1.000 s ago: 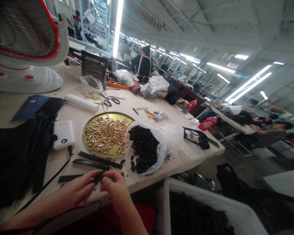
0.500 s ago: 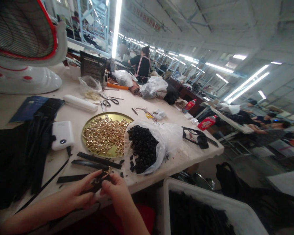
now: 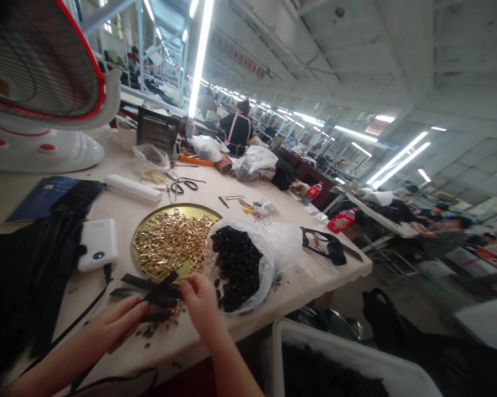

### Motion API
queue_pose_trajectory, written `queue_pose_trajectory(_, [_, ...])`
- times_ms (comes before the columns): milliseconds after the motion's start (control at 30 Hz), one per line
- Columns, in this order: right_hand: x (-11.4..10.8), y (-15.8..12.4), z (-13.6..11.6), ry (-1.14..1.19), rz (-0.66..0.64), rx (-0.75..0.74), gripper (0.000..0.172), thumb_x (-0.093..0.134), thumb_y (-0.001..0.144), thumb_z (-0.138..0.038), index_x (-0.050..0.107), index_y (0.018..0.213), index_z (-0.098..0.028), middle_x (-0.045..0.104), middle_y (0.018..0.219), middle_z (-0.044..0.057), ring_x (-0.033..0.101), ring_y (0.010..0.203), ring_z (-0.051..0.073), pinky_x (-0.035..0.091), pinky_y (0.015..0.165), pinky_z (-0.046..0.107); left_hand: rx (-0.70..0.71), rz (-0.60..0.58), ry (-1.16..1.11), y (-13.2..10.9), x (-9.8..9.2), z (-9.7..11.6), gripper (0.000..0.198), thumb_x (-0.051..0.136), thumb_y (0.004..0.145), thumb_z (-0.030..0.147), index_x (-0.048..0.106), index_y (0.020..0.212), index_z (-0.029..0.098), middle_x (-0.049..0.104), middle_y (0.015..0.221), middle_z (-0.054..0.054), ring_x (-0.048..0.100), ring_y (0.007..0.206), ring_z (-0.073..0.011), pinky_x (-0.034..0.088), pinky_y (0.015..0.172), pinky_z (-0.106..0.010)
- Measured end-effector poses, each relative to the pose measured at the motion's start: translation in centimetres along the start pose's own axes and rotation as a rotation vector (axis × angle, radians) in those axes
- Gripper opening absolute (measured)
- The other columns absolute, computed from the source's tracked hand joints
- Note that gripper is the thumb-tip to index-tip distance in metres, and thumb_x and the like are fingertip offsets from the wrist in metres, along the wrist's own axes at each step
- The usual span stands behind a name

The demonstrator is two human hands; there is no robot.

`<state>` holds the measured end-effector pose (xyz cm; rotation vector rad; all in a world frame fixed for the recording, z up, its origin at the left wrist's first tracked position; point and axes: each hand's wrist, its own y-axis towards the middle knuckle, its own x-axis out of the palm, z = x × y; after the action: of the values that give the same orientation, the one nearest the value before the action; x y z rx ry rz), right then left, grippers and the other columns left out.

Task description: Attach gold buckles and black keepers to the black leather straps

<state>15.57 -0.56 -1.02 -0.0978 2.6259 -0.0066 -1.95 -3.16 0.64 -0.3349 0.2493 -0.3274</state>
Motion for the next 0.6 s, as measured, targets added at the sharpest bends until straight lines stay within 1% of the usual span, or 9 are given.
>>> queue_pose_trajectory(33, [-0.5, 1.3, 0.3, -0.257, 0.072, -0.008, 0.02, 0.045, 0.083, -0.028, 0.061, 0.09, -0.018, 0.064, 0.084, 0.004, 0.057, 0.076, 0.015, 0.043, 0.069, 0.025, 0.002, 0.009, -0.006, 0.2, -0.1, 0.0, 0.037, 0.041, 0.07, 0.057, 0.049, 0.071, 0.021, 0.032, 0.039, 0.011, 0.025, 0.035, -0.0076, 0.018, 0.037, -0.019])
queue_pose_trajectory(100, [-0.9, 3.7, 0.8, -0.444, 0.122, 0.008, 0.014, 0.05, 0.079, -0.021, 0.063, 0.083, -0.016, 0.064, 0.088, 0.009, 0.057, 0.084, 0.02, 0.041, 0.075, 0.03, 0.003, 0.015, -0.014, 0.3, -0.1, -0.2, 0.037, 0.041, 0.069, 0.058, 0.048, 0.072, 0.022, 0.031, 0.038, 0.011, 0.025, 0.033, -0.0077, 0.017, 0.036, -0.019])
queue_pose_trajectory(200, [-0.1, 6.3, 1.3, -0.522, 0.145, 0.055, 0.01, 0.055, 0.073, -0.015, 0.063, 0.076, -0.011, 0.064, 0.085, 0.016, 0.058, 0.087, 0.026, 0.04, 0.075, 0.035, 0.023, 0.042, -0.02, 0.2, 0.0, -0.7, 0.037, 0.038, 0.07, 0.058, 0.046, 0.07, 0.022, 0.03, 0.036, 0.012, 0.022, 0.032, -0.0069, 0.014, 0.036, -0.019])
queue_pose_trajectory(300, [0.5, 7.3, 1.4, -0.507, 0.162, 0.083, 0.011, 0.052, 0.073, -0.01, 0.062, 0.07, -0.01, 0.064, 0.08, 0.018, 0.058, 0.084, 0.028, 0.04, 0.073, 0.038, 0.029, 0.033, -0.024, -0.2, -0.1, -1.0, 0.034, 0.039, 0.071, 0.055, 0.044, 0.068, 0.022, 0.032, 0.037, 0.012, 0.023, 0.032, -0.0063, 0.016, 0.035, -0.018])
queue_pose_trajectory(400, [-0.1, 6.8, 1.2, -0.393, 0.153, 0.067, 0.012, 0.05, 0.075, -0.013, 0.059, 0.068, -0.013, 0.063, 0.076, 0.012, 0.058, 0.079, 0.024, 0.041, 0.072, 0.035, 0.033, 0.032, -0.056, -0.5, -0.3, -0.8, 0.033, 0.041, 0.071, 0.054, 0.045, 0.069, 0.021, 0.039, 0.039, 0.01, 0.034, 0.033, -0.0079, 0.025, 0.038, -0.019])
queue_pose_trajectory(467, [-0.4, 5.4, 0.6, -0.304, 0.122, 0.05, 0.012, 0.05, 0.078, -0.021, 0.057, 0.071, -0.016, 0.061, 0.072, 0.006, 0.057, 0.072, 0.018, 0.043, 0.067, 0.03, 0.049, 0.035, -0.098, -0.4, -0.4, -0.3, 0.033, 0.042, 0.07, 0.054, 0.047, 0.07, 0.021, 0.047, 0.046, 0.007, 0.042, 0.038, -0.0096, 0.032, 0.042, -0.021])
queue_pose_trajectory(500, [-0.4, 4.5, 0.3, -0.231, 0.096, 0.05, 0.013, 0.049, 0.079, -0.026, 0.057, 0.073, -0.016, 0.06, 0.069, 0.003, 0.057, 0.067, 0.016, 0.044, 0.063, 0.027, 0.06, 0.043, -0.119, -0.2, -0.3, 0.0, 0.034, 0.043, 0.069, 0.054, 0.047, 0.07, 0.021, 0.049, 0.05, 0.006, 0.044, 0.04, -0.0099, 0.033, 0.043, -0.021])
queue_pose_trajectory(567, [0.2, 2.2, -0.5, 0.029, 0.023, 0.08, 0.016, 0.05, 0.079, -0.032, 0.055, 0.077, -0.017, 0.059, 0.066, 0.0, 0.054, 0.058, 0.012, 0.044, 0.056, 0.023, 0.088, 0.084, -0.149, 0.1, -0.1, 0.6, 0.035, 0.044, 0.068, 0.054, 0.048, 0.072, 0.02, 0.05, 0.053, 0.006, 0.041, 0.04, -0.0088, 0.031, 0.042, -0.021])
queue_pose_trajectory(600, [0.6, 1.0, -1.0, 0.318, -0.033, 0.126, 0.017, 0.054, 0.076, -0.034, 0.055, 0.078, -0.016, 0.059, 0.066, 0.0, 0.053, 0.055, 0.01, 0.043, 0.055, 0.023, 0.102, 0.106, -0.158, 0.3, 0.1, 0.9, 0.036, 0.045, 0.067, 0.055, 0.048, 0.072, 0.019, 0.049, 0.053, 0.007, 0.039, 0.039, -0.008, 0.029, 0.04, -0.021])
